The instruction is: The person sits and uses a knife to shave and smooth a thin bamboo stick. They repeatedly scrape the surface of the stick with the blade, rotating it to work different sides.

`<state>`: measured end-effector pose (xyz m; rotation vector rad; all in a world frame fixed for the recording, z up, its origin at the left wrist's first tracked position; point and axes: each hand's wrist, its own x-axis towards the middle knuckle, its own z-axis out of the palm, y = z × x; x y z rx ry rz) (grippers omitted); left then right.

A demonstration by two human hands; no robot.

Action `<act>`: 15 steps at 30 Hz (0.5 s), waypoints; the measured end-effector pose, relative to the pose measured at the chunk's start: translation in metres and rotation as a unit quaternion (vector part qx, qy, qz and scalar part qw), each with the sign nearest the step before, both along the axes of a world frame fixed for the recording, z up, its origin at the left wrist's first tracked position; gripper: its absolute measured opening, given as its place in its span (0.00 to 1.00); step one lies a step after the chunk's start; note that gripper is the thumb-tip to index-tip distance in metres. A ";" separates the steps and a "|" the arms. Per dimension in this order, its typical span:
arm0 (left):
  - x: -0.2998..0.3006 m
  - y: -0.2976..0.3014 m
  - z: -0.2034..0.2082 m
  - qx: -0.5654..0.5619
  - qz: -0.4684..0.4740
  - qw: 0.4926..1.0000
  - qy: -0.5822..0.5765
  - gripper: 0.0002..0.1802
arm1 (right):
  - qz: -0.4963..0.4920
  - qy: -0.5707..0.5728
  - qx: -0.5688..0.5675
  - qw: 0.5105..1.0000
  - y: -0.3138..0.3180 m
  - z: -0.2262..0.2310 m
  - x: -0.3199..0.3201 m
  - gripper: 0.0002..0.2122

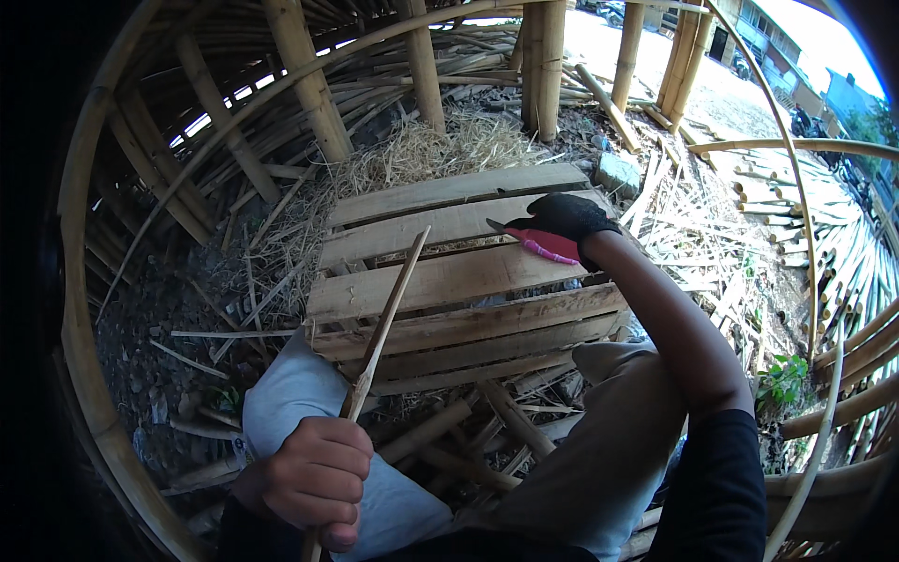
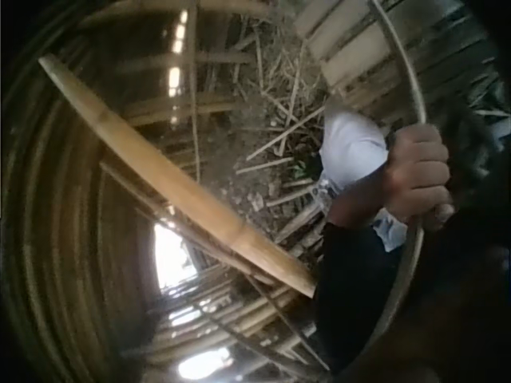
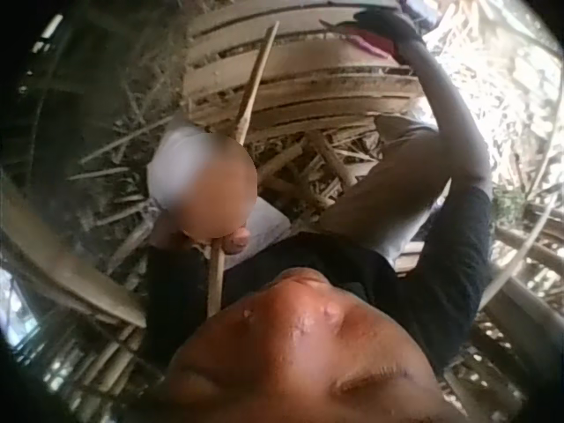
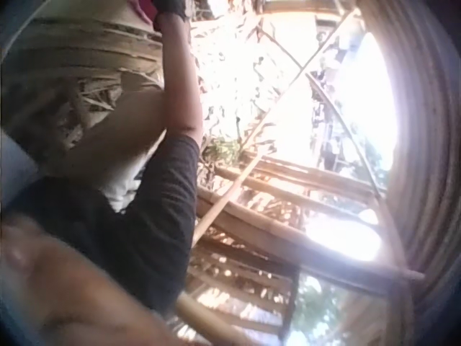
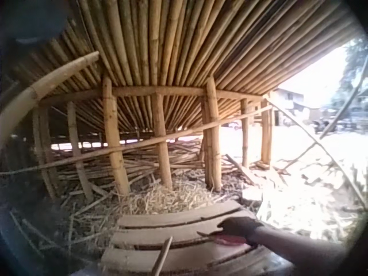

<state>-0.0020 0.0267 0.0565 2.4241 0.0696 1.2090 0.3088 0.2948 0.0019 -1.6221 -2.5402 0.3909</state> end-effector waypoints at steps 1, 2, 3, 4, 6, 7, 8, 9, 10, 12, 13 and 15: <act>0.000 0.001 -0.003 0.002 0.003 1.000 -0.011 0.26 | -0.006 -0.011 -0.024 1.000 0.006 -0.012 0.005 0.38; 0.000 0.002 -0.005 0.003 0.010 1.000 -0.021 0.26 | -0.002 -0.023 0.045 0.999 0.001 -0.025 0.001 0.36; -0.002 0.003 -0.007 0.003 0.011 1.000 -0.027 0.25 | 0.000 -0.043 0.041 0.998 0.000 -0.032 -0.001 0.35; -0.005 0.005 -0.009 0.003 0.012 0.999 -0.034 0.24 | 0.001 -0.063 0.037 0.997 0.000 -0.037 -0.002 0.35; -0.007 0.005 -0.013 0.004 0.026 0.998 -0.054 0.23 | -0.021 -0.105 0.029 0.994 -0.007 -0.039 -0.017 0.24; -0.006 0.006 -0.016 0.005 0.034 0.997 -0.071 0.23 | -0.021 -0.119 0.056 0.991 -0.008 -0.042 -0.019 0.21; -0.005 0.008 -0.020 0.007 0.039 0.995 -0.088 0.23 | -0.024 -0.134 0.084 0.987 -0.009 -0.046 -0.020 0.18; -0.003 0.008 -0.023 0.006 0.041 0.994 -0.100 0.24 | -0.027 -0.149 0.111 0.982 -0.010 -0.048 -0.020 0.16; -0.001 0.009 -0.026 0.005 0.042 0.993 -0.111 0.24 | -0.046 -0.137 0.130 0.981 -0.010 -0.050 -0.021 0.14; 0.002 0.006 -0.031 -0.008 0.060 0.988 -0.139 0.25 | -0.078 -0.109 0.164 0.977 -0.012 -0.052 -0.032 0.11; 0.005 0.005 -0.033 -0.018 0.073 0.985 -0.157 0.25 | -0.057 -0.083 0.170 0.980 -0.013 -0.050 -0.033 0.10; 0.008 0.003 -0.040 -0.042 0.092 0.976 -0.191 0.26 | -0.012 -0.031 0.182 0.983 -0.022 -0.034 -0.037 0.10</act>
